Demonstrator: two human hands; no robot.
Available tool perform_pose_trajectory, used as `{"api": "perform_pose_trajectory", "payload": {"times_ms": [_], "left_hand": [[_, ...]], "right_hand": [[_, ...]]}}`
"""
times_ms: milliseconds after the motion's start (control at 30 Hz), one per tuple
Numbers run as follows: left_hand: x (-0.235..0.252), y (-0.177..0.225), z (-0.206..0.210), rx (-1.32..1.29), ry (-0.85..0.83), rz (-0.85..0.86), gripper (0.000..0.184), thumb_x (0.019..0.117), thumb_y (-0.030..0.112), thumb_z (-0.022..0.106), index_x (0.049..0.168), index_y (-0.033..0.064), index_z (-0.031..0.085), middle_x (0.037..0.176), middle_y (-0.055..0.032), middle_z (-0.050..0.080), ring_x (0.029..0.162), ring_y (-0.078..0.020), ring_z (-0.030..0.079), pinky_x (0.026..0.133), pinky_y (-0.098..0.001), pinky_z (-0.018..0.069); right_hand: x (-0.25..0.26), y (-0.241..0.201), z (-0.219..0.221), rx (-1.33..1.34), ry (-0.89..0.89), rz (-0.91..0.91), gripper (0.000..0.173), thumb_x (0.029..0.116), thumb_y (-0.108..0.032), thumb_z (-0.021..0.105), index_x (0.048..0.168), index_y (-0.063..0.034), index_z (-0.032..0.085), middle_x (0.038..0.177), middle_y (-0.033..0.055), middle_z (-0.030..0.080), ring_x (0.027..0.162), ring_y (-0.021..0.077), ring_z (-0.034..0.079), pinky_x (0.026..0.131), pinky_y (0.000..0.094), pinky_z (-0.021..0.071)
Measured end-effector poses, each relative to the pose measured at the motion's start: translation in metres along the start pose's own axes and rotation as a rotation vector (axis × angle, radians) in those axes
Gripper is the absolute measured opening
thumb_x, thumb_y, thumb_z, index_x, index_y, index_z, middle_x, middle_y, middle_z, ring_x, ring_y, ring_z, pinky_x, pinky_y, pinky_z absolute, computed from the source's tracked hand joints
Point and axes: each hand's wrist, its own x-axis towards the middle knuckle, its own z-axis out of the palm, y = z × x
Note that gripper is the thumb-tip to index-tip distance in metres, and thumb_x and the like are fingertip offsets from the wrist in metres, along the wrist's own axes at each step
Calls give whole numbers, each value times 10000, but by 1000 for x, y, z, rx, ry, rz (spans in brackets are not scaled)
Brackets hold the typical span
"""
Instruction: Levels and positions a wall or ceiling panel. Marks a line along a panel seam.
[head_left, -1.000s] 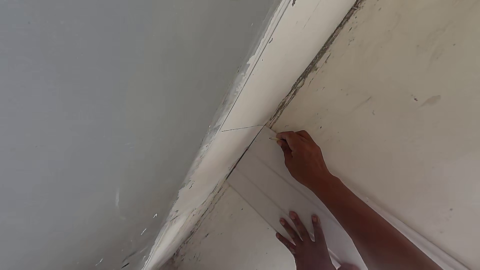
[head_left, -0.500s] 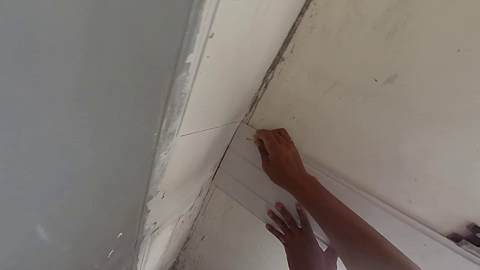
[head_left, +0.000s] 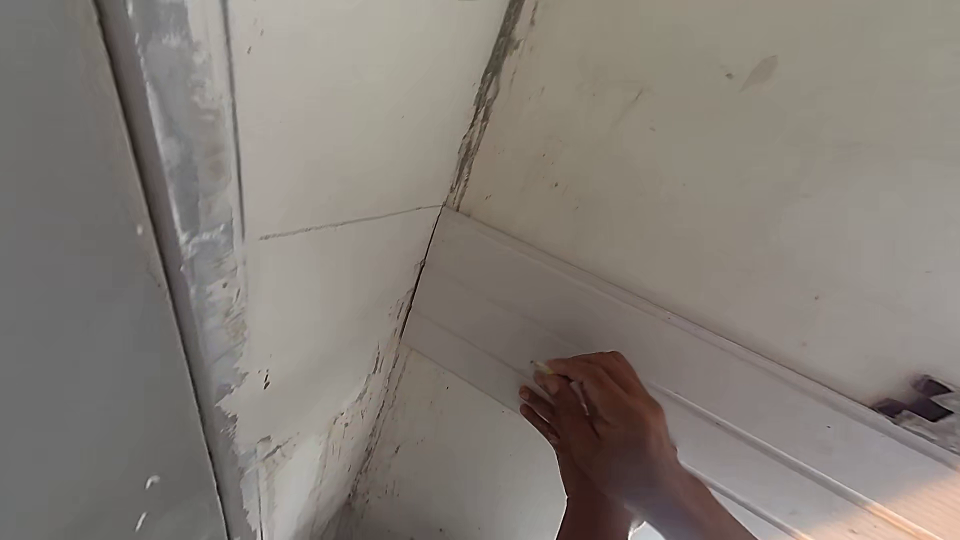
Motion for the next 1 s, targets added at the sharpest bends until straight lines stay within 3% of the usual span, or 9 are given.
{"api": "perform_pose_trajectory", "payload": {"times_ms": [67, 167, 267, 367, 433, 533, 633, 800, 1000], "left_hand": [[2, 7, -12, 75, -144, -13, 1096, 811, 661, 573, 1619, 9, 224, 1655, -344, 98, 1482, -641, -15, 1120, -795, -36], [10, 14, -34, 58, -373, -61, 1210, 710, 724, 646, 1658, 151, 160, 1662, -341, -33, 1456, -669, -81, 1057, -854, -6], [13, 13, -37, 3, -391, -83, 1230, 669, 847, 624, 1661, 323, 121, 1681, -297, -29, 1461, -665, -62, 1037, -871, 67], [12, 12, -31, -64, -354, -96, 1182, 670, 846, 629, 1648, 387, 150, 1698, -252, -32, 1458, -671, -63, 1026, -876, 82], [12, 12, -27, -95, -303, -103, 1151, 670, 864, 619, 1638, 402, 200, 1709, -216, 16, 1467, -660, -32, 1027, -877, 86], [12, 10, -29, -126, -299, -108, 1145, 674, 872, 613, 1636, 416, 193, 1713, -202, 14, 1469, -659, -22, 1021, -881, 92], [12, 7, -27, -155, -274, -112, 1132, 674, 868, 614, 1631, 425, 207, 1719, -175, 30, 1473, -653, -29, 1013, -886, 92], [11, -1, -25, -176, -230, -83, 1106, 672, 893, 595, 1618, 420, 270, 1716, -168, 94, 1468, -662, 26, 994, -894, 118], [7, -3, -17, -166, -122, -42, 1099, 681, 900, 577, 1612, 382, 309, 1690, -208, 180, 1442, -693, 84, 973, -904, 152]], "right_hand": [[7, 3, -6, -34, -6, 16, 229, 987, -337, 630, 1077, -161, 747, 963, -55, 678, 923, 60, 637, 766, 255, 562], [26, 3, -12, -98, 7, -11, 247, 968, -306, 631, 1072, -111, 744, 936, -11, 671, 855, 78, 632, 697, 267, 551], [49, 4, -10, -143, 29, -72, 262, 971, -281, 622, 1081, -72, 737, 932, 28, 670, 828, 94, 626, 686, 272, 534], [74, 3, -2, -204, 47, -119, 278, 974, -256, 616, 1086, -30, 732, 945, 94, 670, 830, 135, 630, 694, 288, 527], [94, 3, 6, -245, 66, -168, 285, 990, -245, 611, 1094, -6, 726, 954, 134, 676, 848, 185, 641, 716, 319, 533], [125, 2, 20, -317, 45, -191, 310, 1037, -246, 564, 1138, 13, 702, 1001, 210, 681, 918, 329, 643, 779, 465, 523], [155, 3, 38, -349, -32, -215, 313, 1064, -258, 536, 1204, -14, 673, 1081, 202, 687, 1025, 379, 641, 862, 553, 506], [188, -1, 54, -325, -100, -368, 269, 1066, -238, 561, 1220, -58, 688, 1055, 124, 720, 1019, 300, 647, 911, 497, 473], [192, 3, 57, -304, -130, -390, 250, 1058, -230, 579, 1216, -80, 703, 1095, 111, 718, 1029, 275, 643, 900, 459, 485]]}}
